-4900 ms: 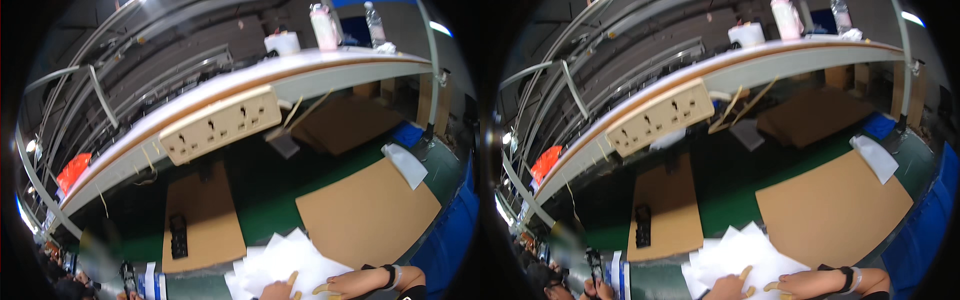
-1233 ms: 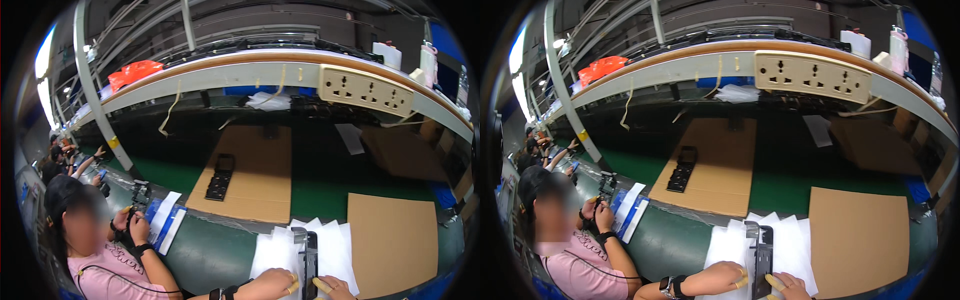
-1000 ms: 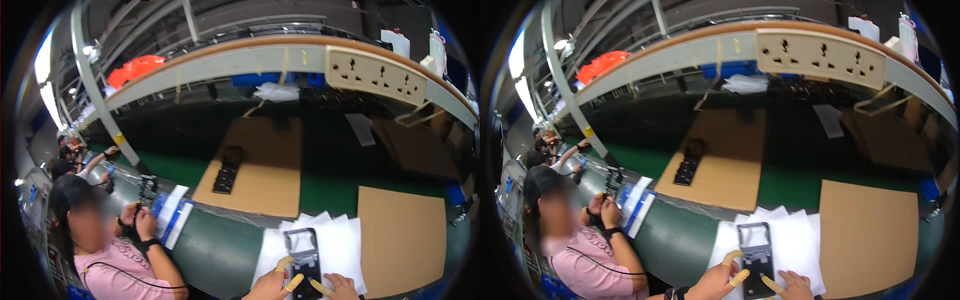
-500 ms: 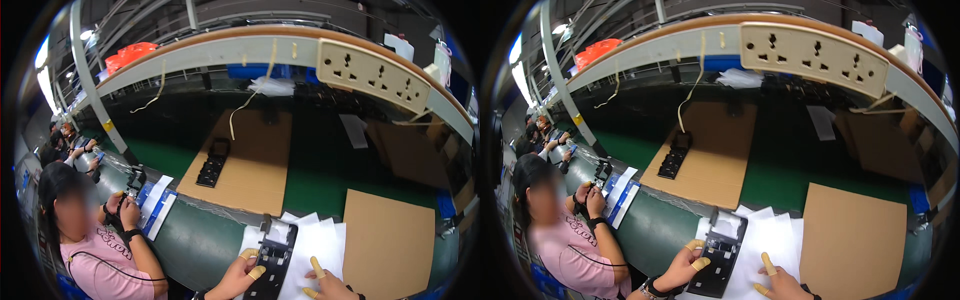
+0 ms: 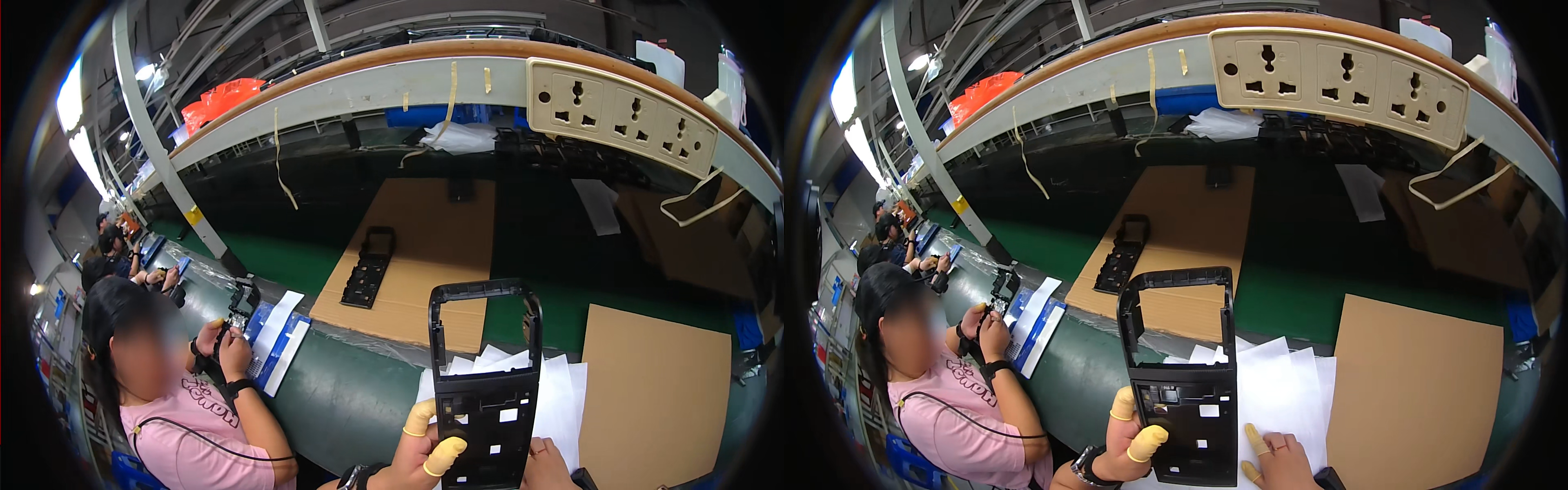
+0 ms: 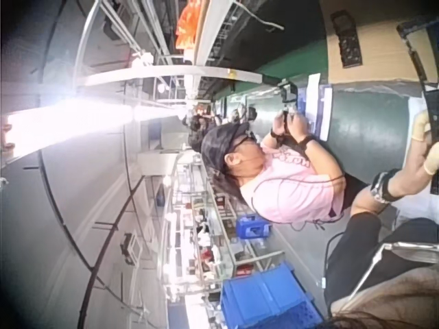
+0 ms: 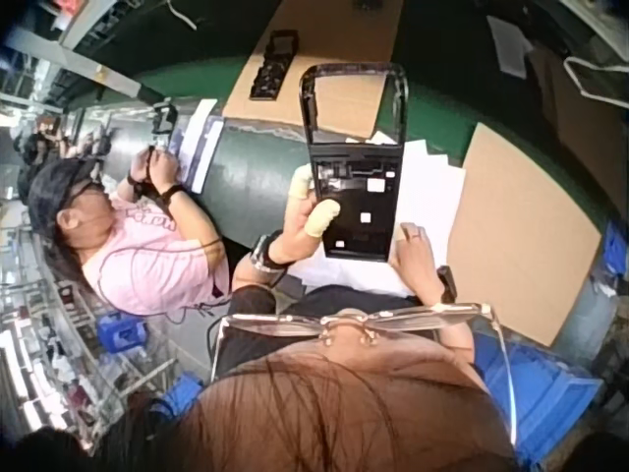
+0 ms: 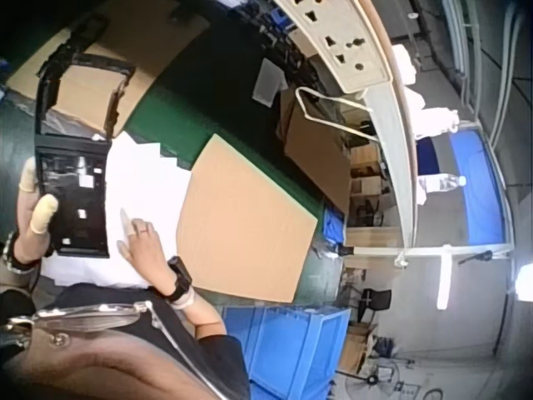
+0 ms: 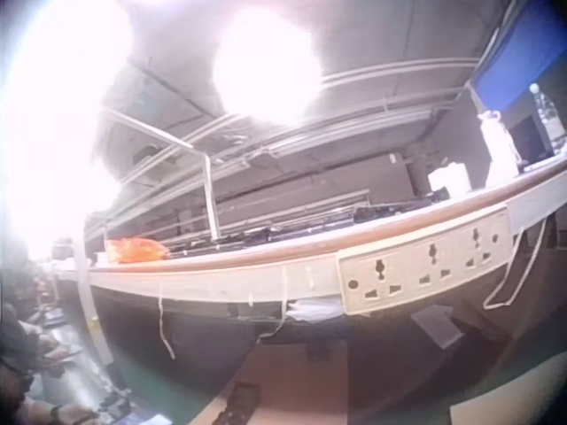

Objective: Cleaning and inspecting plastic electronic housing components using a cloth.

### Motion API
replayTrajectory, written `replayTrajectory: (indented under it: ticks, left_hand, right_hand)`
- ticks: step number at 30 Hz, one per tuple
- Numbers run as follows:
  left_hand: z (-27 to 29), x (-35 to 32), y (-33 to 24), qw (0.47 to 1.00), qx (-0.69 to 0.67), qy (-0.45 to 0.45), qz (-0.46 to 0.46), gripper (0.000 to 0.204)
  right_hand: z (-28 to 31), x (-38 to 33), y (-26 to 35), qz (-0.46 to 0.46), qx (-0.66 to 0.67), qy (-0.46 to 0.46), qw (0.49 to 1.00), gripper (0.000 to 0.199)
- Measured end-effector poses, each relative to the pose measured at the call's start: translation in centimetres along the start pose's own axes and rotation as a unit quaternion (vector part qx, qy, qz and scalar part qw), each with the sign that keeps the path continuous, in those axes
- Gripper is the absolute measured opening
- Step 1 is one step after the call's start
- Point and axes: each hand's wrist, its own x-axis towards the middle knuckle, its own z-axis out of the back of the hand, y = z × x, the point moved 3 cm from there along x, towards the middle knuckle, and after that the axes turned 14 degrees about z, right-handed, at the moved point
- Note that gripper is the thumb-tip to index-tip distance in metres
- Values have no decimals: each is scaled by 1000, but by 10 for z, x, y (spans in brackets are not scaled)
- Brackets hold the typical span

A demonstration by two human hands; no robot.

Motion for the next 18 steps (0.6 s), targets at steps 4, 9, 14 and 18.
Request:
replayTrajectory:
  ticks: [4,9,14,18]
  left_hand:
    - [-1,-1,-2,999,-12,-26,-15,50]
    - [1,-1,-5,1000,0,11,-21,51]
    - [-12,17,-17,980,-62,61,179,51]
    - [23,37,65,931,206,148,262,47]
  right_hand:
    - [-3,-4,0,-5,8,-17,1000,20]
    - [-7,-4,1,-12,7,-1,1000,18]
    - [0,5,4,-4,9,9,1000,24]
    - [6,9,1,-17,39,8,999,45]
